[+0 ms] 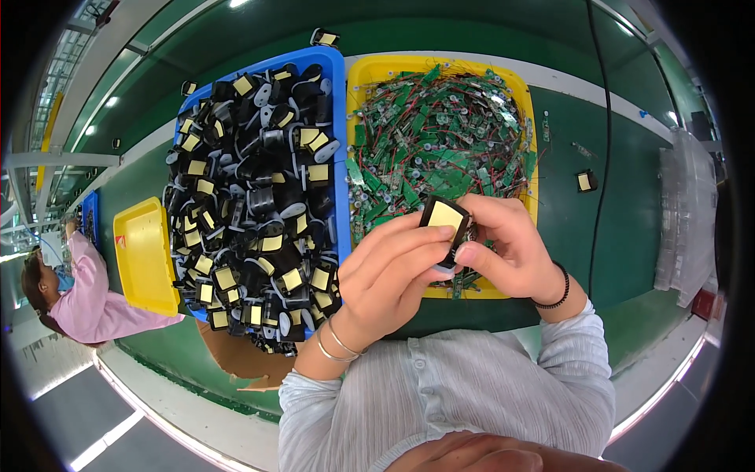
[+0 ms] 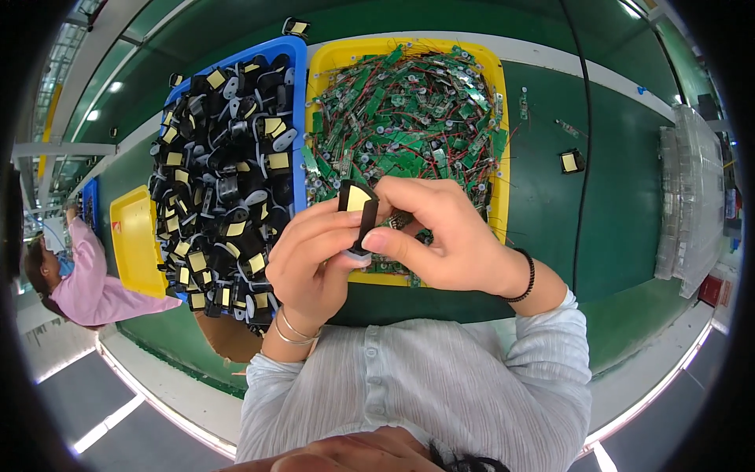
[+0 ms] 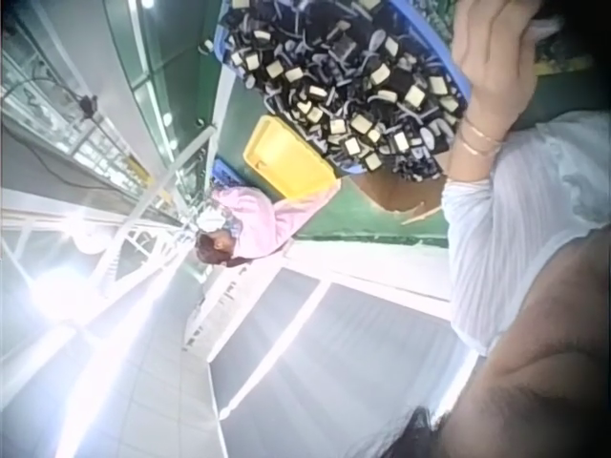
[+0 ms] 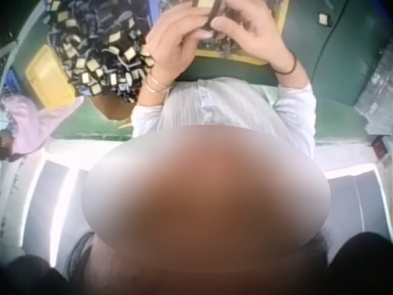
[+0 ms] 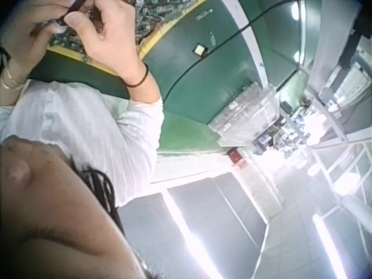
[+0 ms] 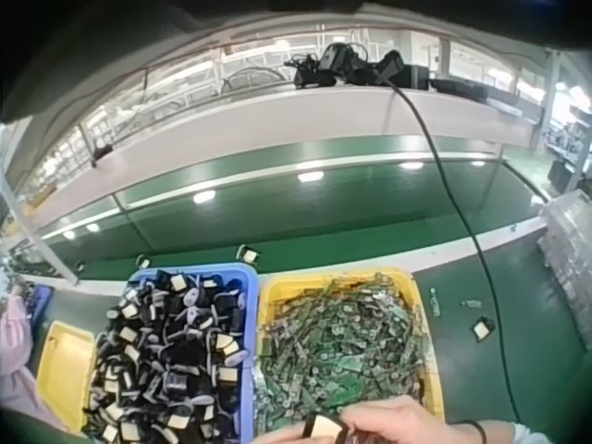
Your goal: The person assembles electronic components by hand, placing circuit boards into plastic housings and securing them with tape.
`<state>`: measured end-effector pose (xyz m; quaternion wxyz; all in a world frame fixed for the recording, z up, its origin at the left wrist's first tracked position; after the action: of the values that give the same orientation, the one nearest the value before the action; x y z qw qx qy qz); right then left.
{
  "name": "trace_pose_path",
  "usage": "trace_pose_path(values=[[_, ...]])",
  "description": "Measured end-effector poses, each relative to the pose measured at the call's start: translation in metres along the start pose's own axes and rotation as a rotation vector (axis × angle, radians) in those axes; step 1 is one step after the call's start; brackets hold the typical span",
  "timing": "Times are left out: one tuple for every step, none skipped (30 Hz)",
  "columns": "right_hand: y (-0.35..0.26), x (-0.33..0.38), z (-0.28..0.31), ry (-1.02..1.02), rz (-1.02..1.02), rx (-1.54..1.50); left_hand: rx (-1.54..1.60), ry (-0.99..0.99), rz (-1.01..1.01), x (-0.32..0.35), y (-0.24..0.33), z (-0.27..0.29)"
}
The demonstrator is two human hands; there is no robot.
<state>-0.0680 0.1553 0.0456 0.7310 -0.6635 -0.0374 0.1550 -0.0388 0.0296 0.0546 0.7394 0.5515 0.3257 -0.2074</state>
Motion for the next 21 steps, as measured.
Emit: trace_pose_path(values=[[0.001, 0.000, 0.000, 0.021, -0.038, -0.042, -0.025, 0.005, 0.001, 0.000, 0.001, 0.000], [0.002, 0.000, 0.000, 0.041, -0.077, -0.085, -0.051, 0.010, 0.002, 0.000, 0.001, 0.000], [0.005, 0.000, 0.001, 0.040, -0.077, -0.086, -0.053, 0.010, 0.002, 0.000, 0.001, 0.000], [0.010, 0.000, 0.001, 0.013, -0.095, -0.081, -0.048, 0.000, 0.005, 0.000, -0.001, -0.001], [0.015, 0.000, 0.001, -0.015, -0.114, -0.075, -0.043, -0.010, 0.007, -0.001, -0.002, -0.001], [0.017, -0.002, 0.001, -0.015, -0.114, -0.076, -0.043, -0.011, 0.008, -0.001, -0.002, -0.002], [0.020, -0.004, 0.001, -0.028, -0.146, -0.121, -0.041, 0.016, 0.022, -0.003, -0.004, -0.003], [0.022, -0.004, 0.001, -0.040, -0.177, -0.166, -0.039, 0.044, 0.036, -0.004, -0.005, -0.002], [0.021, -0.004, 0.001, -0.040, -0.177, -0.167, -0.039, 0.043, 0.036, -0.003, -0.008, -0.002], [0.018, -0.005, 0.003, -0.017, -0.144, -0.160, -0.046, 0.062, 0.020, -0.001, -0.013, 0.001], [0.014, -0.006, 0.005, 0.007, -0.111, -0.154, -0.053, 0.081, 0.004, 0.001, -0.016, 0.003], [0.010, -0.006, 0.006, 0.006, -0.112, -0.155, -0.030, 0.097, 0.027, 0.000, -0.020, 0.007], [0.005, -0.005, 0.007, -0.002, -0.134, -0.116, -0.031, 0.096, 0.028, 0.000, -0.020, 0.009], [0.004, -0.004, 0.008, -0.010, -0.157, -0.077, -0.002, 0.089, 0.050, 0.001, -0.020, 0.010], [0.004, -0.005, 0.010, -0.008, -0.159, -0.078, 0.029, 0.081, 0.072, 0.001, -0.020, 0.011], [-0.001, -0.006, 0.011, -0.040, -0.036, 0.003, 0.027, 0.088, 0.007, 0.003, -0.020, 0.012], [-0.007, -0.006, 0.011, -0.071, 0.087, 0.084, 0.029, 0.085, 0.008, 0.003, -0.019, 0.013], [-0.007, -0.006, 0.011, -0.068, 0.085, 0.084, 0.048, 0.050, 0.082, 0.004, -0.020, 0.012], [-0.008, -0.007, 0.012, -0.042, 0.100, 0.097, 0.067, 0.015, 0.155, 0.006, -0.022, 0.011], [-0.010, -0.007, 0.014, -0.017, 0.115, 0.111, 0.068, 0.013, 0.156, 0.008, -0.020, 0.009], [-0.010, -0.006, 0.013, -0.016, 0.115, 0.110, 0.271, 0.081, 0.405, 0.013, -0.028, 0.007]])
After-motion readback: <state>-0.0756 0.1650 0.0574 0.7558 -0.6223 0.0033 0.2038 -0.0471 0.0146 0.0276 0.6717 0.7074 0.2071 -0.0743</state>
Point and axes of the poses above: each hand's wrist, its own x-axis away from the middle knuckle, its own z-axis out of the back of the hand, y = z × x, the point moved 6 cm from there along -x, towards the middle knuckle, and after that the axes turned 15 degrees about y, right-handed, at the moved point
